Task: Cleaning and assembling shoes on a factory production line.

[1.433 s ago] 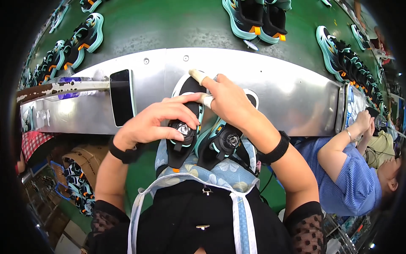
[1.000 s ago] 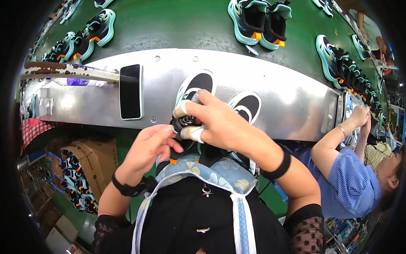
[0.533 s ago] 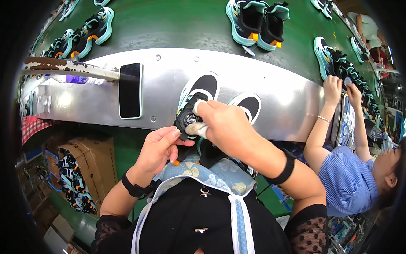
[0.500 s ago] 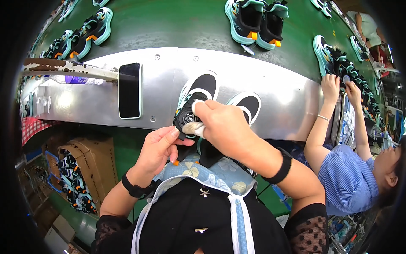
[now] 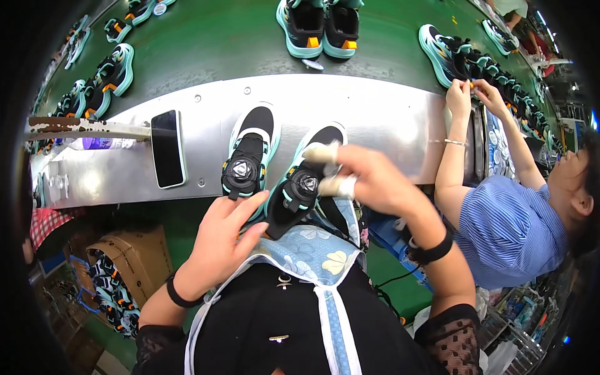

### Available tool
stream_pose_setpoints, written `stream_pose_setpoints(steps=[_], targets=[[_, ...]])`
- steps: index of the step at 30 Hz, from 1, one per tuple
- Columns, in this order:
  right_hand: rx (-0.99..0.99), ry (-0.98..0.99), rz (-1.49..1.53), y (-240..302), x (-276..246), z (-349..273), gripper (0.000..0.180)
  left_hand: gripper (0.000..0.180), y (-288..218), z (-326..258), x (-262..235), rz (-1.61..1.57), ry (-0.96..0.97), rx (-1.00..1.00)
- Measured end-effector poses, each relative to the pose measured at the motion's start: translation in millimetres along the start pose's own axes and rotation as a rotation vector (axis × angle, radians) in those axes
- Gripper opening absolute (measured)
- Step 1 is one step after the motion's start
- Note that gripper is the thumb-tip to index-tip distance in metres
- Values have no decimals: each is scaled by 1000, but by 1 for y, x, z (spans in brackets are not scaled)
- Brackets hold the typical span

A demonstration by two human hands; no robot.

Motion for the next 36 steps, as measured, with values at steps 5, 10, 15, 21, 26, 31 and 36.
stream_pose_setpoints(steps=[5,10,15,21,26,31,36], targets=[[-236,-223,-261,17,23,-18,38,58,11,2,52,206,149,-112],[-377,-585,-220,17,33,-35,33,54,13,7,55,242,8,-110],[-269,-495,-101,10,24,-28,35,50,10,7,50,263,-18,-103],[-191,-312,-161,20,18,-16,35,32,-8,4,9,75,-54,-127],[-170,-276,-82,7,24,-8,27,49,-30,17,36,208,-155,182],[70,-173,215,-24,41,-13,23,22,-35,24,51,360,-283,296],[-50,-132,95,3,26,-23,32,13,-35,23,54,350,-292,288]])
Point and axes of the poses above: each hand's wrist, its own z-axis towards the middle knuckle, its own x-axis out of the palm, y = z × x, the point moved 9 cm from there along z, towards the middle knuckle, and after that the axes turned 12 degrees about -y, right-handed, at the moved point
